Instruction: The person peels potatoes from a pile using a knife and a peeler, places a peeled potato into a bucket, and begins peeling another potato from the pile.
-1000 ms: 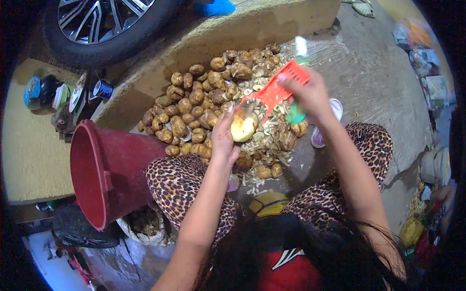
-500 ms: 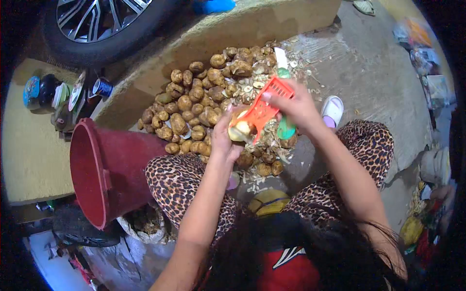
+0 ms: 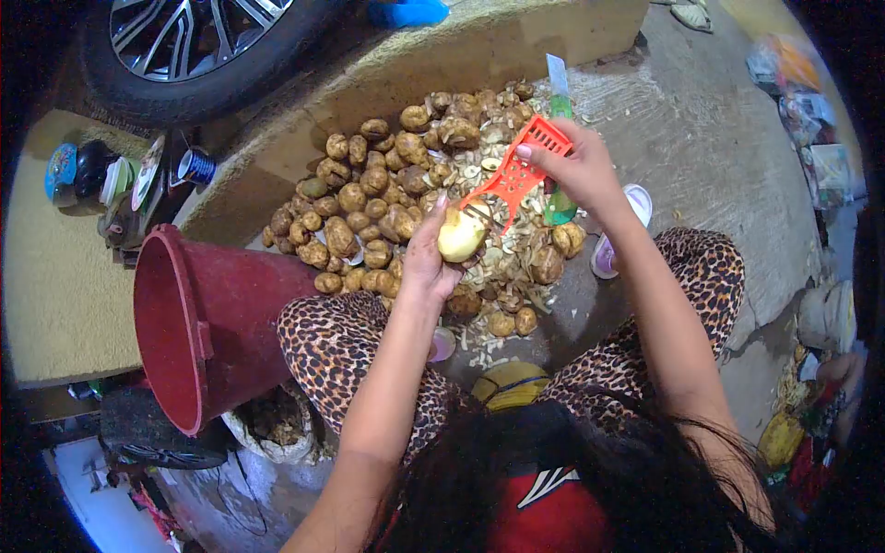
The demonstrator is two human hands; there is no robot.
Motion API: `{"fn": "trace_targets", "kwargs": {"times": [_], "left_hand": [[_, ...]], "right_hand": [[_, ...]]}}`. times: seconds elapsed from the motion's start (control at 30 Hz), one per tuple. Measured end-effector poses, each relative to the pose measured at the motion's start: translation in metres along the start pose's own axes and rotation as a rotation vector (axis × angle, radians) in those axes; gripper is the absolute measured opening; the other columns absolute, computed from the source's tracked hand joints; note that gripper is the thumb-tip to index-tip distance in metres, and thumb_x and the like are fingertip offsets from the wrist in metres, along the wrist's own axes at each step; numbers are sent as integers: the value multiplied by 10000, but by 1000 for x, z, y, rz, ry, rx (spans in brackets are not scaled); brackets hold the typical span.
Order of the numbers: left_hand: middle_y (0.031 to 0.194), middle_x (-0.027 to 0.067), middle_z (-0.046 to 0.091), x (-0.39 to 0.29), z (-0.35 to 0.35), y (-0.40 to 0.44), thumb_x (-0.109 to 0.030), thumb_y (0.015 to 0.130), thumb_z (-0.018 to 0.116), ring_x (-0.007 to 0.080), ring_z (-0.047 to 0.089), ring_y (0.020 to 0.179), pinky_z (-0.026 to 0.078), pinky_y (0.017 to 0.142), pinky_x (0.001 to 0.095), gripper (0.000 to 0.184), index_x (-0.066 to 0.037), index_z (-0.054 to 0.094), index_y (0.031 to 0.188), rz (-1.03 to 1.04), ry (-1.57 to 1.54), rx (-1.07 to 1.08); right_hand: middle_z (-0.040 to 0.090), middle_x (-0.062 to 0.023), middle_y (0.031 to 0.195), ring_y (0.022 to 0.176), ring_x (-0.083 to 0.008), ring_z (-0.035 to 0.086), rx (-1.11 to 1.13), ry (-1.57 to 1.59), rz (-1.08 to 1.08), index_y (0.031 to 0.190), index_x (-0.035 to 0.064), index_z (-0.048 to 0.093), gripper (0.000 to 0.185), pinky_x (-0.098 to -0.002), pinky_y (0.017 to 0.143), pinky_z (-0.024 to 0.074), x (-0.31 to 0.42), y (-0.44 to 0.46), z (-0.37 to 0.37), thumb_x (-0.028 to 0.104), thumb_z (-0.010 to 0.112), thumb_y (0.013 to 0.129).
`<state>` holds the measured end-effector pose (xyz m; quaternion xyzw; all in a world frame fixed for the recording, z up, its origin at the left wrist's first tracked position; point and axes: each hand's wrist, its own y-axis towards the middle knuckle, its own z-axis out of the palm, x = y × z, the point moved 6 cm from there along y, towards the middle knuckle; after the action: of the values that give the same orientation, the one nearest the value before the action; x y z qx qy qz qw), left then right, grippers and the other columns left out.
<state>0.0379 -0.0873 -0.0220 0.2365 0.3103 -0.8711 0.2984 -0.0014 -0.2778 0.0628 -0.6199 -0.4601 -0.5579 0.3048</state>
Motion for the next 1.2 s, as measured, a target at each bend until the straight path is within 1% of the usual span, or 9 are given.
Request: {"fn": "trace_targets", "kwargs": {"times": [0.1, 0.2, 0.3, 0.43, 0.57, 0.73, 0.83, 0.93, 1.2], "left_hand": [[990, 101, 612, -4, -2, -5, -337, 890, 494, 193, 618, 844, 526, 673, 307, 335, -36, 539, 1030, 19, 25, -4], [988, 101, 613, -11, -4, -9, -353, 889, 485, 202, 615, 841, 526, 701, 330, 380, -24, 533, 1072, 69, 91, -4], [997, 101, 611, -10, -9, -3, -359, 883, 491, 214, 611, 858, 521, 732, 350, 401, -19, 531, 1091, 53, 71, -43], [1025, 95, 601, -3, -11, -3, -359, 816, 608, 210, 601, 907, 507, 766, 351, 420, -57, 527, 1097, -5, -127, -38], [1061, 131, 586, -5, -13, -4, -322, 825, 554, 258, 594, 930, 529, 720, 412, 431, -49, 491, 1152, -87, -212, -11], [1193, 232, 471, -17, 15, -15, -121, 726, 552, 433, 502, 1063, 492, 826, 517, 605, -13, 323, 1275, -38, -11, 224], [1165, 160, 494, -18, 12, -17, -100, 743, 562, 319, 561, 1015, 546, 723, 458, 561, -71, 348, 1262, -83, 35, 256], [1153, 140, 501, -19, 11, -15, -93, 738, 569, 277, 568, 1005, 548, 723, 448, 560, -69, 356, 1256, 21, 205, 215], [1144, 147, 501, -16, 22, -22, -91, 741, 585, 262, 565, 1001, 542, 741, 464, 555, -22, 347, 1238, 13, 242, 233]], "right_hand": [[612, -39, 664, 588, -105, 569, -334, -445, -350, 844, 3, 611, 251, -253, 573, 466, 10, 0, -30, 227, 674, 751], [613, -53, 659, 588, -116, 572, -455, -135, -156, 846, 5, 612, 241, -268, 584, 471, -10, 14, -73, 223, 658, 757], [607, -46, 644, 570, -101, 565, -276, -312, -131, 837, 7, 612, 239, -255, 553, 463, -5, 6, -43, 229, 657, 762], [606, -17, 649, 543, -60, 534, -147, 37, 56, 842, 28, 611, 232, -214, 486, 421, -17, 8, -26, 240, 668, 766], [627, -16, 744, 563, -67, 538, -92, 278, 106, 876, 26, 604, 274, -214, 490, 418, -27, 11, -17, 266, 684, 770], [600, -14, 795, 628, -74, 571, 18, 395, 291, 989, 26, 548, 259, -204, 487, 469, -20, 4, -6, 200, 630, 817], [596, -10, 774, 631, -73, 572, 42, 396, 297, 975, 28, 545, 252, -200, 474, 468, -14, 2, -4, 190, 637, 806], [594, -4, 750, 636, -73, 564, 126, 334, 235, 924, 37, 564, 235, -213, 518, 469, -11, 0, 1, 199, 660, 783], [586, 13, 757, 659, -58, 532, 95, 145, 170, 925, 21, 582, 239, -210, 592, 442, -13, -1, 2, 166, 683, 763]]}}
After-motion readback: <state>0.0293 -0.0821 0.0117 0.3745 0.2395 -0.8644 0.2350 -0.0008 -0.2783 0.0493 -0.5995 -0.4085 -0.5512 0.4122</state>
